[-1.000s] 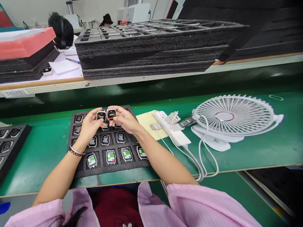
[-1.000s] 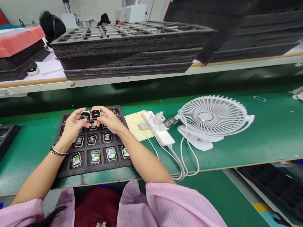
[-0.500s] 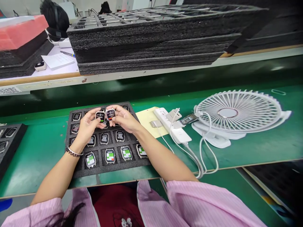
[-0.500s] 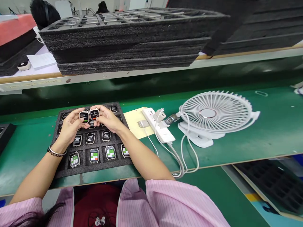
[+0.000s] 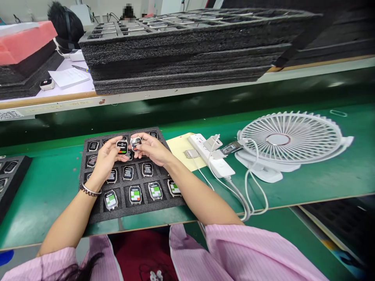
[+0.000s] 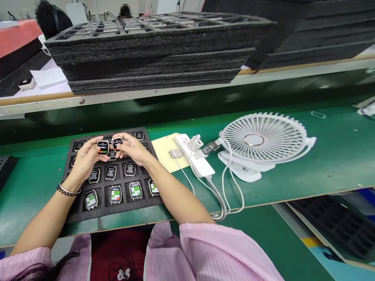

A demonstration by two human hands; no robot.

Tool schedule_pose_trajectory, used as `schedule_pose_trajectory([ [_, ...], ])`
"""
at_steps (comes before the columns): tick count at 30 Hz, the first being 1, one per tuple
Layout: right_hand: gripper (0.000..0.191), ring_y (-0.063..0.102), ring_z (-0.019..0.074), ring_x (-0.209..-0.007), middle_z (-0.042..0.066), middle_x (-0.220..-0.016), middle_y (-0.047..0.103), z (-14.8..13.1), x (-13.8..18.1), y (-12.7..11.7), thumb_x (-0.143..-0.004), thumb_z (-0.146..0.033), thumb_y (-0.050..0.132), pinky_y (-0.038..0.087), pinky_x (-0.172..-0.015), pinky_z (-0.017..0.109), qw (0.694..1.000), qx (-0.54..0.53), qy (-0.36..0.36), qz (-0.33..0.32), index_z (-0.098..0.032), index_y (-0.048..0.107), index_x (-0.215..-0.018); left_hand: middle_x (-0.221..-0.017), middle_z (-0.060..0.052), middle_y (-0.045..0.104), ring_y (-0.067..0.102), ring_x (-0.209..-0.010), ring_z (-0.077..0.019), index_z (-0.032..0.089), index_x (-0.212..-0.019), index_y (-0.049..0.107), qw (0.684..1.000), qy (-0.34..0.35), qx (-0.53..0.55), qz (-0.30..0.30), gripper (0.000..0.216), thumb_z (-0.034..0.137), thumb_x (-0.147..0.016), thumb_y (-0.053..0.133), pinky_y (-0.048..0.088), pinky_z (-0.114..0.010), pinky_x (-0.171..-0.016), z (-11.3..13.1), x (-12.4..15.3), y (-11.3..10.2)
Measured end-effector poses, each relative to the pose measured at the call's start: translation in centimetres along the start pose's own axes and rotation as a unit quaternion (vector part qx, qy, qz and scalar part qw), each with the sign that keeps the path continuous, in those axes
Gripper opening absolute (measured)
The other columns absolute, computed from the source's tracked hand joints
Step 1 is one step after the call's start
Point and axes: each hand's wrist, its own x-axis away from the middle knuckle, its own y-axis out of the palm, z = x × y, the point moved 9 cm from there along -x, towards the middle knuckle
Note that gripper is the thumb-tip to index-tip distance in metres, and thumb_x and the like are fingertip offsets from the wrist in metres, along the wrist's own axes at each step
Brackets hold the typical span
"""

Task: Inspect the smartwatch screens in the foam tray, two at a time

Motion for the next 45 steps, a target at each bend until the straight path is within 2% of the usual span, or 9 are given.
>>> schedule_pose_trajectory([
  [4, 0.039, 0.069, 0.0125, -0.060, 0.004, -0.093, 0.075, 0.5, -0.2, -0.7, -0.077, -0.020, 0.072, 0.054, -0.053, 0.019, 0.999, -0.003, 0.017, 0.027, -0.019, 0.055, -0.112, -0.086, -0.002, 0.069, 0.070, -0.055, -0.0145, 0.015, -0.120, 0.061, 1.000, -0.011, 0.008, 0.012, 0.044, 0.029, -0.079, 0.065, 0.060, -0.027, -0.057, -0.2, 0.0, -0.2],
  [19, 0.045, 0.068, 0.0119, -0.059, 0.005, -0.091, 0.075, 0.2, -0.1, -0.7, -0.073, -0.030, 0.082, 0.052, -0.052, 0.018, 0.999, 0.025, 0.006, 0.042, -0.019, 0.057, -0.109, -0.082, 0.001, 0.066, 0.070, -0.054, -0.0142, 0.015, -0.118, 0.063, 0.999, 0.002, -0.028, 0.017, 0.045, 0.033, -0.077, 0.069, 0.060, -0.026, -0.056, -0.2, -0.2, -0.6],
  [25, 0.043, 0.062, 0.0104, -0.051, 0.004, -0.085, 0.074, 0.1, -0.4, -1.3, -0.072, -0.034, 0.080, 0.045, -0.045, 0.017, 0.996, 0.061, -0.017, 0.063, -0.018, 0.056, -0.104, -0.078, 0.000, 0.067, 0.062, -0.046, -0.0090, 0.015, -0.109, 0.065, 0.996, 0.044, -0.072, 0.016, 0.045, 0.036, -0.072, 0.077, 0.048, -0.019, -0.044, -0.4, -0.5, -0.9],
  [28, 0.039, 0.064, 0.0119, -0.053, 0.003, -0.086, 0.073, 0.1, -0.5, -1.4, -0.075, -0.031, 0.076, 0.048, -0.047, 0.019, 0.997, 0.052, -0.014, 0.064, -0.019, 0.055, -0.106, -0.077, 0.001, 0.067, 0.057, -0.043, -0.0061, 0.014, -0.106, 0.065, 0.996, 0.044, -0.077, 0.018, 0.047, 0.033, -0.066, 0.080, 0.046, -0.018, -0.043, -0.6, -0.7, -0.8],
  [31, 0.039, 0.069, 0.0145, -0.062, 0.003, -0.090, 0.073, -0.1, -0.2, -1.3, -0.075, -0.021, 0.071, 0.054, -0.055, 0.023, 0.998, 0.024, -0.005, 0.062, -0.020, 0.053, -0.110, -0.077, 0.002, 0.066, 0.060, -0.047, -0.0080, 0.014, -0.110, 0.062, 0.997, 0.032, -0.075, 0.004, 0.055, 0.028, -0.060, 0.082, 0.050, -0.020, -0.047, -0.2, -0.3, -0.4],
  [37, 0.064, 0.073, 0.0174, -0.078, 0.004, -0.107, 0.070, -1.3, 3.4, -0.8, -0.070, -0.012, 0.075, 0.059, -0.070, 0.029, 1.000, -0.003, -0.009, 0.010, -0.025, 0.047, -0.127, -0.111, -0.006, 0.065, 0.071, -0.068, -0.0138, 0.020, -0.125, 0.052, 0.995, -0.013, -0.077, -0.063, 0.068, 0.027, -0.065, 0.083, 0.059, -0.028, -0.066, 1.2, 4.1, -0.9],
  [40, 0.070, 0.072, 0.0177, -0.076, 0.005, -0.106, 0.068, -0.8, 6.2, -1.7, -0.070, -0.013, 0.077, 0.058, -0.070, 0.030, 0.999, 0.030, 0.009, 0.003, -0.024, 0.043, -0.130, -0.106, -0.006, 0.066, 0.070, -0.073, -0.0164, 0.021, -0.122, 0.053, 0.984, -0.019, -0.154, -0.084, 0.058, 0.032, -0.071, 0.080, 0.060, -0.032, -0.070, 1.1, 7.6, -3.3],
  [43, 0.062, 0.070, 0.0193, -0.073, 0.004, -0.101, 0.065, -0.3, 8.7, -3.5, -0.073, -0.019, 0.073, 0.057, -0.068, 0.033, 0.992, 0.120, 0.016, 0.028, -0.023, 0.043, -0.127, -0.097, -0.006, 0.068, 0.068, -0.084, -0.0215, 0.022, -0.115, 0.059, 0.943, 0.031, -0.326, -0.065, 0.045, 0.037, -0.077, 0.076, 0.057, -0.035, -0.076, 1.4, 10.9, -6.9],
  [45, 0.052, 0.068, 0.0214, -0.077, 0.005, -0.098, 0.063, -0.8, 9.8, -4.8, -0.077, -0.023, 0.069, 0.058, -0.072, 0.037, 0.967, 0.248, -0.012, 0.059, -0.022, 0.046, -0.123, -0.103, -0.007, 0.068, 0.065, -0.094, -0.0253, 0.023, -0.112, 0.062, 0.890, 0.071, -0.448, -0.050, 0.038, 0.039, -0.079, 0.073, 0.054, -0.041, -0.084, 1.5, 12.6, -8.8],
])
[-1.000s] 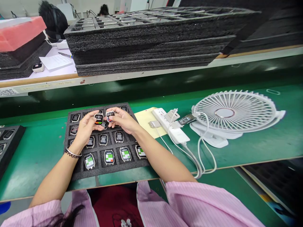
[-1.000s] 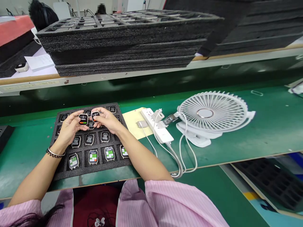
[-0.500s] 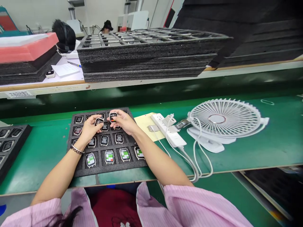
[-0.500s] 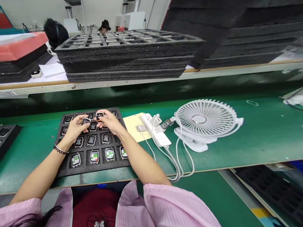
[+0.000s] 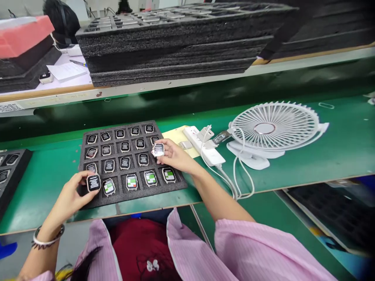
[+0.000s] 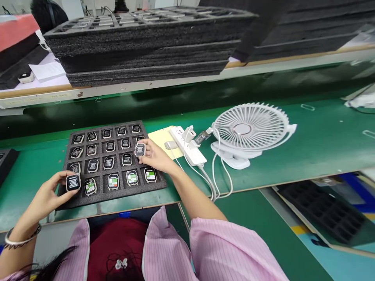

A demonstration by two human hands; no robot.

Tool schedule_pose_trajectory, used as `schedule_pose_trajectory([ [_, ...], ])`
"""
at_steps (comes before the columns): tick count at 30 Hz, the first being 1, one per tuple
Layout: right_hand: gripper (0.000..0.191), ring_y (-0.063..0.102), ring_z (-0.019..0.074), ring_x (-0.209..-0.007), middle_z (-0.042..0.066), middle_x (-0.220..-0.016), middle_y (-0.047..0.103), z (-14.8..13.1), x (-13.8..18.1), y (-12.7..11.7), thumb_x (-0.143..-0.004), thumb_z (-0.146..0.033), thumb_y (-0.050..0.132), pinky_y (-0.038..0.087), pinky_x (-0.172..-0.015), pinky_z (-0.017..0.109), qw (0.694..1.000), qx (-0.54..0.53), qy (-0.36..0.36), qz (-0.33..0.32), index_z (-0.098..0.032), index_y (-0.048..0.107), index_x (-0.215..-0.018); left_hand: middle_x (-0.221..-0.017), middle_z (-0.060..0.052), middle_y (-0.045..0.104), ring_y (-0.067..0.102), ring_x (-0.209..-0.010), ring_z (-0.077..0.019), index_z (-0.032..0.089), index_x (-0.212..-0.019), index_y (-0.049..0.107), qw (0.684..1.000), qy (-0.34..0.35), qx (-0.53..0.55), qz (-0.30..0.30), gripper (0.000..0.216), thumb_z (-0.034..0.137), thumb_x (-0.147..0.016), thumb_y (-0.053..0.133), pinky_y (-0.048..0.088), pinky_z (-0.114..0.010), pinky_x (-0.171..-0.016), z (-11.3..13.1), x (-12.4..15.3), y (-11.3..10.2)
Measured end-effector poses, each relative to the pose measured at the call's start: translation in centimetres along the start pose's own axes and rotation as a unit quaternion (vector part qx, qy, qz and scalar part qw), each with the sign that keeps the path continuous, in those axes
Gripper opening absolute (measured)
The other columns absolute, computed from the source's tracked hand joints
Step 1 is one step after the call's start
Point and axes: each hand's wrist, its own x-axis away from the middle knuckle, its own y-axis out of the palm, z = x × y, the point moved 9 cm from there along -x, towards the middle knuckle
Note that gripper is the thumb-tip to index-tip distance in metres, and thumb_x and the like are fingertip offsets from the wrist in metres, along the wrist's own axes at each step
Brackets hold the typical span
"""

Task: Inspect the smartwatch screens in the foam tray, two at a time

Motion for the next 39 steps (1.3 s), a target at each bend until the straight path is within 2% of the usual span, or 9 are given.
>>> schedule_pose_trajectory([
  [4, 0.036, 0.059, 0.0314, -0.108, 0.011, -0.114, 0.055, -1.2, 0.9, -1.4, -0.081, -0.027, 0.066, 0.050, -0.097, 0.052, 0.953, 0.286, -0.098, 0.017, -0.019, 0.058, -0.115, -0.115, -0.008, 0.062, 0.056, -0.114, -0.0309, 0.025, -0.112, 0.065, 0.990, 0.042, -0.135, -0.013, 0.033, 0.042, -0.084, 0.069, 0.043, -0.050, -0.101, -1.4, 2.4, -0.2],
  [11, 0.057, 0.038, 0.0355, -0.138, 0.016, -0.141, 0.038, -1.3, 1.1, -1.1, -0.091, -0.037, 0.064, 0.035, -0.115, 0.055, 0.924, 0.367, -0.092, -0.049, -0.022, 0.048, -0.143, -0.125, -0.010, 0.054, 0.050, -0.118, -0.0306, 0.028, -0.147, 0.042, 0.985, 0.039, -0.169, -0.004, 0.063, 0.046, -0.090, 0.063, 0.040, -0.049, -0.103, -1.4, 2.3, 0.0],
  [16, 0.035, 0.050, 0.0336, -0.123, 0.014, -0.129, 0.054, -5.4, 2.5, 6.0, -0.090, -0.028, 0.070, 0.041, -0.103, 0.051, 0.876, 0.437, -0.167, -0.117, -0.019, 0.063, -0.123, -0.110, -0.010, 0.059, 0.052, -0.103, -0.0295, 0.021, -0.116, 0.066, 0.967, 0.109, -0.231, -0.017, 0.033, 0.039, -0.088, 0.067, 0.044, -0.045, -0.092, 2.5, 1.1, 2.2],
  [20, 0.031, 0.054, 0.0335, -0.104, 0.016, -0.111, 0.062, -6.4, 2.7, 12.3, -0.088, -0.038, 0.076, 0.040, -0.090, 0.046, 0.791, 0.553, -0.180, -0.189, -0.011, 0.071, -0.103, -0.105, -0.013, 0.062, 0.053, -0.097, -0.0321, 0.016, -0.104, 0.070, 0.930, 0.112, -0.346, -0.054, 0.028, 0.034, -0.083, 0.072, 0.044, -0.044, -0.081, 4.6, -0.2, 4.3],
  [26, 0.034, 0.053, 0.0325, -0.098, 0.015, -0.099, 0.063, -6.4, 1.3, 15.3, -0.087, -0.044, 0.080, 0.036, -0.088, 0.046, 0.725, 0.632, -0.163, -0.222, -0.010, 0.076, -0.091, -0.098, -0.016, 0.065, 0.058, -0.095, -0.0362, 0.011, -0.094, 0.072, 0.877, 0.118, -0.445, -0.135, 0.028, 0.034, -0.078, 0.077, 0.043, -0.050, -0.083, 6.3, -1.7, 6.1],
  [30, 0.032, 0.054, 0.0325, -0.099, 0.015, -0.102, 0.063, -6.1, 0.9, 15.4, -0.085, -0.038, 0.082, 0.038, -0.089, 0.047, 0.738, 0.602, -0.171, -0.252, -0.008, 0.074, -0.091, -0.094, -0.015, 0.065, 0.062, -0.093, -0.0367, 0.010, -0.086, 0.069, 0.891, 0.115, -0.410, -0.157, 0.022, 0.031, -0.078, 0.072, 0.045, -0.053, -0.084, 6.3, -2.4, 6.3],
  [33, 0.032, 0.056, 0.0318, -0.101, 0.015, -0.104, 0.064, -6.4, 0.6, 14.0, -0.079, -0.033, 0.084, 0.040, -0.091, 0.046, 0.812, 0.489, -0.192, -0.255, -0.009, 0.068, -0.094, -0.098, -0.010, 0.066, 0.064, -0.095, -0.0312, 0.017, -0.090, 0.063, 0.955, 0.103, -0.231, -0.153, 0.021, 0.028, -0.073, 0.070, 0.048, -0.050, -0.088, 5.8, -2.8, 5.2],
  [36, 0.034, 0.061, 0.0272, -0.101, 0.012, -0.110, 0.066, -7.7, -0.1, 11.3, -0.080, -0.032, 0.081, 0.046, -0.088, 0.041, 0.932, 0.199, -0.192, -0.236, -0.016, 0.060, -0.102, -0.107, -0.008, 0.066, 0.065, -0.093, -0.0229, 0.021, -0.094, 0.053, 0.984, 0.091, 0.087, -0.124, 0.029, 0.025, -0.073, 0.072, 0.054, -0.040, -0.083, 6.1, -3.9, 3.0],
  [39, 0.049, 0.068, 0.0215, -0.080, 0.010, -0.109, 0.067, -8.8, -1.5, 9.2, -0.079, -0.046, 0.081, 0.052, -0.072, 0.035, 0.953, -0.145, -0.134, -0.230, -0.022, 0.048, -0.106, -0.095, -0.003, 0.064, 0.061, -0.067, -0.0135, 0.023, -0.096, 0.050, 0.919, 0.078, 0.378, -0.075, 0.043, 0.028, -0.069, 0.083, 0.053, -0.028, -0.059, 7.4, -5.7, 0.7],
])
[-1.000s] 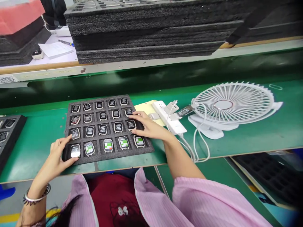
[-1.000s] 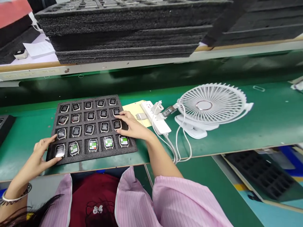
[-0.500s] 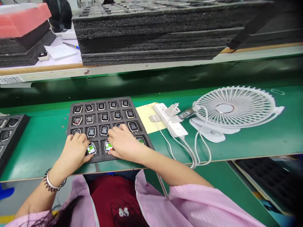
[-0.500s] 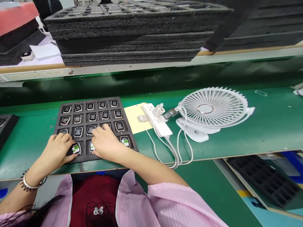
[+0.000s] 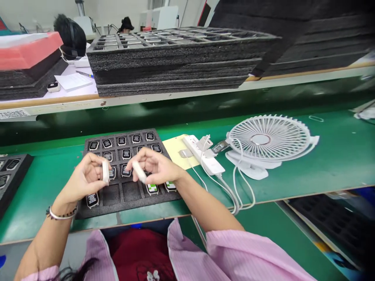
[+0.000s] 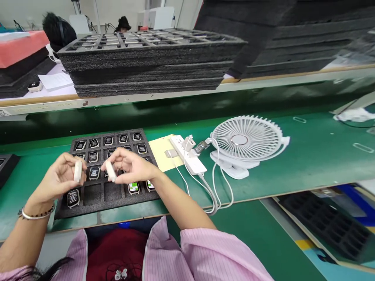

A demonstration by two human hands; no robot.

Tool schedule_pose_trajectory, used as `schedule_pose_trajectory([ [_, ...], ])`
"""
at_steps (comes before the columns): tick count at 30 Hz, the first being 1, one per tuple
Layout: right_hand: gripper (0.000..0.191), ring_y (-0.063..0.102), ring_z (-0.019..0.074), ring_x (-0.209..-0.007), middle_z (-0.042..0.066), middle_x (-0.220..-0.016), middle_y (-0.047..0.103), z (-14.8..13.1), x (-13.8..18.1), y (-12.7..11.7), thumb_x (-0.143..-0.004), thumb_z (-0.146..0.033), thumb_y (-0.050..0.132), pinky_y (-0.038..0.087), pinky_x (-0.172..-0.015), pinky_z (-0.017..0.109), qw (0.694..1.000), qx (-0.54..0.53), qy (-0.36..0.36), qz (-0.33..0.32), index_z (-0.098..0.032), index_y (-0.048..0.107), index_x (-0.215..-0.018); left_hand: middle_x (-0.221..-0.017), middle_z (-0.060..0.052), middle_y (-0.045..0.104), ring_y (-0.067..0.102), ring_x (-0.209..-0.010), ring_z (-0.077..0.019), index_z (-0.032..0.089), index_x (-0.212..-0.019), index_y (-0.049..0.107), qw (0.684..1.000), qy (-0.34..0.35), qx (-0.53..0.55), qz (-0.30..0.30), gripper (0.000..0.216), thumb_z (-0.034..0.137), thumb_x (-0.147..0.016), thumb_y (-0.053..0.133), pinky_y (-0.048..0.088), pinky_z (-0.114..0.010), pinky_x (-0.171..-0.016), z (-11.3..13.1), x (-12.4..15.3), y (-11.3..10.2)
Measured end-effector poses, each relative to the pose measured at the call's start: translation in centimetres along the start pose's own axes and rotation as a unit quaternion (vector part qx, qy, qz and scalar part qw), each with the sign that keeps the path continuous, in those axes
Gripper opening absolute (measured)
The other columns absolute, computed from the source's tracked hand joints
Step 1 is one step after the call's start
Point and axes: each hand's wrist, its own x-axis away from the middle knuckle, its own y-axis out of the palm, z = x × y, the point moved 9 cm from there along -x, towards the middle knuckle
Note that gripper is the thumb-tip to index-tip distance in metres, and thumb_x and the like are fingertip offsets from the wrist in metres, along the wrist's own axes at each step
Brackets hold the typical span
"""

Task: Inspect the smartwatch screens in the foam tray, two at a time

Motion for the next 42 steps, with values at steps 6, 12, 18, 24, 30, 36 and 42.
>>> schedule_pose_trajectory([
  [6, 0.067, 0.054, 0.0085, -0.049, 0.002, -0.098, 0.070, 0.5, -2.2, -2.8, -0.063, -0.032, 0.090, 0.045, -0.051, 0.023, 0.972, -0.186, 0.036, 0.136, -0.026, 0.042, -0.110, -0.086, 0.002, 0.065, 0.054, -0.052, -0.0079, 0.026, -0.106, 0.052, 0.982, -0.008, 0.174, 0.070, 0.061, 0.031, -0.060, 0.092, 0.041, -0.017, -0.040, 2.0, -4.4, 1.3],
  [12, 0.068, 0.063, 0.0125, -0.060, 0.002, -0.103, 0.066, 4.6, -1.2, -5.1, -0.067, -0.015, 0.073, 0.047, -0.051, 0.023, 0.969, -0.059, 0.092, 0.223, -0.026, 0.041, -0.125, -0.100, -0.006, 0.070, 0.070, -0.070, -0.0143, 0.019, -0.126, 0.048, 0.989, -0.042, 0.078, 0.118, 0.069, 0.025, -0.068, 0.084, 0.059, -0.026, -0.065, -2.9, -5.6, 1.6],
  [18, 0.052, 0.062, 0.0121, -0.063, 0.003, -0.105, 0.066, 5.9, -0.1, -5.8, -0.070, -0.018, 0.067, 0.047, -0.055, 0.025, 0.963, -0.026, 0.110, 0.245, -0.022, 0.050, -0.120, -0.106, -0.006, 0.069, 0.070, -0.072, -0.0127, 0.018, -0.127, 0.055, 0.991, -0.059, 0.035, 0.114, 0.060, 0.022, -0.072, 0.079, 0.059, -0.025, -0.068, -5.6, -5.1, 1.7],
  [24, 0.033, 0.057, 0.0098, -0.055, 0.001, -0.093, 0.068, 5.4, 0.2, -5.8, -0.079, -0.028, 0.070, 0.044, -0.053, 0.023, 0.958, -0.052, 0.103, 0.264, -0.020, 0.054, -0.108, -0.097, -0.004, 0.068, 0.068, -0.060, -0.0112, 0.017, -0.109, 0.062, 0.990, -0.071, 0.021, 0.124, 0.038, 0.034, -0.078, 0.077, 0.059, -0.024, -0.059, -5.9, -5.1, 1.7],
  [30, 0.039, 0.055, 0.0105, -0.050, 0.002, -0.083, 0.068, 5.8, 0.4, -5.9, -0.084, -0.051, 0.073, 0.039, -0.048, 0.022, 0.944, -0.113, 0.118, 0.286, -0.020, 0.056, -0.101, -0.089, 0.001, 0.063, 0.071, -0.059, -0.0147, 0.018, -0.100, 0.062, 0.983, -0.103, 0.075, 0.133, 0.035, 0.046, -0.082, 0.073, 0.064, -0.030, -0.063, -6.1, -4.9, 1.8],
  [36, 0.042, 0.055, 0.0110, -0.054, 0.002, -0.084, 0.069, 6.0, 0.5, -5.7, -0.079, -0.046, 0.081, 0.042, -0.049, 0.022, 0.944, -0.135, 0.116, 0.278, -0.020, 0.057, -0.104, -0.092, 0.000, 0.065, 0.073, -0.060, -0.0184, 0.017, -0.103, 0.062, 0.976, -0.135, 0.105, 0.137, 0.034, 0.040, -0.080, 0.070, 0.064, -0.031, -0.064, -6.3, -4.7, 2.0],
  [42, 0.040, 0.055, 0.0097, -0.053, 0.001, -0.085, 0.070, 5.9, 0.4, -5.5, -0.078, -0.034, 0.081, 0.042, -0.050, 0.021, 0.951, -0.120, 0.108, 0.265, -0.020, 0.056, -0.105, -0.084, 0.002, 0.065, 0.074, -0.059, -0.0196, 0.017, -0.103, 0.061, 0.978, -0.132, 0.106, 0.125, 0.031, 0.032, -0.076, 0.070, 0.065, -0.031, -0.064, -6.1, -4.8, 2.4],
])
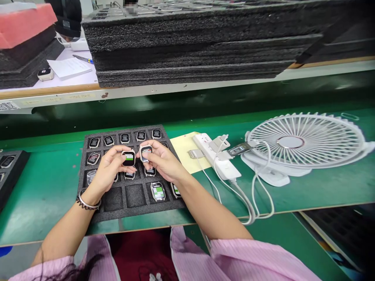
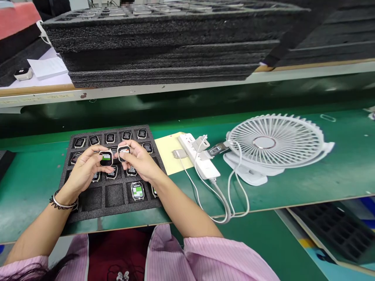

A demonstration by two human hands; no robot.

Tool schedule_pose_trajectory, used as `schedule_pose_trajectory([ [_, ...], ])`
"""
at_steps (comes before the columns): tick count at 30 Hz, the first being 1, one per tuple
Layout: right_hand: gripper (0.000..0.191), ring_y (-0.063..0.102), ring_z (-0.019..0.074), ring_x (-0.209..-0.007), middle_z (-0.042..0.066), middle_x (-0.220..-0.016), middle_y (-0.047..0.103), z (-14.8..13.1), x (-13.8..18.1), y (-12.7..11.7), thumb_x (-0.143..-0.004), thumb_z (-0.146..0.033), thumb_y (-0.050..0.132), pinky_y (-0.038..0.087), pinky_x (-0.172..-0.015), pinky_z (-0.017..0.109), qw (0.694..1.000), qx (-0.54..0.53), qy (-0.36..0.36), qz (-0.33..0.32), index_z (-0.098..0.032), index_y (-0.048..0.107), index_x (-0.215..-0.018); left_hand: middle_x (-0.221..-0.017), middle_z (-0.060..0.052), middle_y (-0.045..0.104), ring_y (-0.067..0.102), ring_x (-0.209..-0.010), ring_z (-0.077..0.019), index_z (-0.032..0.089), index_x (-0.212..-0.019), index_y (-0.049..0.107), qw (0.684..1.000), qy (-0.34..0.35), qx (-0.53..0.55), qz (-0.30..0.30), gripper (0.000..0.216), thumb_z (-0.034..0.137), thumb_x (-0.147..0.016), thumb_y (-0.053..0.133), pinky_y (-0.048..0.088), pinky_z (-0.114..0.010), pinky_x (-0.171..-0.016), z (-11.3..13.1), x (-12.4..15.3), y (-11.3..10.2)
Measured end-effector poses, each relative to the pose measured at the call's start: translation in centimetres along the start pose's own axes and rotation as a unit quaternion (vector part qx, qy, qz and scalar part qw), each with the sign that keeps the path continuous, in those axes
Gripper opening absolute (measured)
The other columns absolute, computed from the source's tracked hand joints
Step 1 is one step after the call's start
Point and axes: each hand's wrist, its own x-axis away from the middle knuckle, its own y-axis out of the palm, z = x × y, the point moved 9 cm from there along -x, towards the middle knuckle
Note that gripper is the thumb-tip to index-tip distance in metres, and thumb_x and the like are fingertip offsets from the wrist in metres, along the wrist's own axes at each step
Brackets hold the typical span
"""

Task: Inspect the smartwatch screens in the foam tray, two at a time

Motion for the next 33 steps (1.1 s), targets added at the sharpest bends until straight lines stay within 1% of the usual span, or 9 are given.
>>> schedule_pose_trajectory([
  [2, 0.038, 0.055, 0.0095, -0.053, 0.001, -0.085, 0.070, -0.11, 0.05, 0.05, -0.078, -0.032, 0.080, 0.042, -0.050, 0.021, 1.000, 0.002, 0.000, 0.001, -0.020, 0.055, -0.105, -0.081, 0.003, 0.066, 0.074, -0.060, -0.0197, 0.017, -0.103, 0.061, 1.000, 0.003, -0.002, -0.003, 0.031, 0.030, -0.076, 0.071, 0.065, -0.031, -0.064, 0.02, 0.00, 0.06],
  [8, 0.038, 0.056, 0.0099, -0.054, 0.001, -0.088, 0.070, -0.34, 0.28, 0.41, -0.075, -0.025, 0.077, 0.043, -0.051, 0.022, 1.000, 0.000, 0.002, -0.014, -0.021, 0.056, -0.105, -0.089, -0.001, 0.071, 0.074, -0.061, -0.0189, 0.016, -0.105, 0.059, 1.000, 0.007, -0.016, -0.009, 0.033, 0.028, -0.077, 0.070, 0.066, -0.030, -0.065, -0.05, 0.02, 0.07],
  [14, 0.036, 0.058, 0.0101, -0.054, 0.002, -0.090, 0.071, -0.30, 0.29, 0.59, -0.076, -0.024, 0.074, 0.043, -0.050, 0.022, 1.000, 0.012, 0.004, -0.023, -0.020, 0.056, -0.106, -0.083, 0.001, 0.072, 0.074, -0.059, -0.0180, 0.017, -0.105, 0.058, 1.000, 0.006, -0.008, -0.009, 0.032, 0.025, -0.076, 0.069, 0.065, -0.028, -0.064, -0.02, 0.06, 0.03],
  [22, 0.036, 0.062, 0.0109, -0.056, 0.001, -0.090, 0.071, -0.30, 0.25, 0.55, -0.076, -0.022, 0.074, 0.047, -0.052, 0.022, 1.000, 0.005, 0.003, -0.025, -0.020, 0.057, -0.107, -0.091, -0.003, 0.075, 0.074, -0.061, -0.0169, 0.016, -0.108, 0.057, 1.000, -0.001, 0.003, -0.015, 0.037, 0.020, -0.072, 0.066, 0.065, -0.029, -0.065, -0.11, -0.03, 0.00],
  [26, 0.036, 0.064, 0.0118, -0.057, 0.001, -0.092, 0.071, -0.42, 0.28, 0.69, -0.076, -0.021, 0.072, 0.048, -0.052, 0.023, 0.999, -0.001, -0.004, -0.037, -0.020, 0.057, -0.108, -0.090, -0.002, 0.075, 0.074, -0.064, -0.0168, 0.016, -0.109, 0.056, 1.000, 0.000, 0.002, -0.016, 0.040, 0.020, -0.071, 0.068, 0.064, -0.027, -0.065, -0.08, 0.00, -0.01],
  [29, 0.035, 0.066, 0.0132, -0.060, 0.002, -0.092, 0.071, -0.50, 0.33, 0.78, -0.078, -0.023, 0.073, 0.050, -0.053, 0.024, 0.999, -0.004, -0.007, -0.041, -0.021, 0.057, -0.109, -0.090, -0.002, 0.073, 0.073, -0.063, -0.0154, 0.016, -0.109, 0.056, 1.000, 0.009, -0.007, -0.015, 0.039, 0.022, -0.073, 0.071, 0.063, -0.026, -0.064, 0.07, 0.04, 0.05],
  [33, 0.034, 0.066, 0.0134, -0.059, 0.002, -0.089, 0.071, -0.45, 0.36, 0.81, -0.082, -0.031, 0.076, 0.050, -0.052, 0.024, 0.999, -0.001, -0.005, -0.037, -0.020, 0.058, -0.108, -0.087, -0.001, 0.071, 0.071, -0.057, -0.0138, 0.017, -0.106, 0.057, 0.999, 0.030, -0.028, -0.013, 0.038, 0.029, -0.075, 0.076, 0.063, -0.026, -0.060, 0.23, -0.02, 0.02],
])
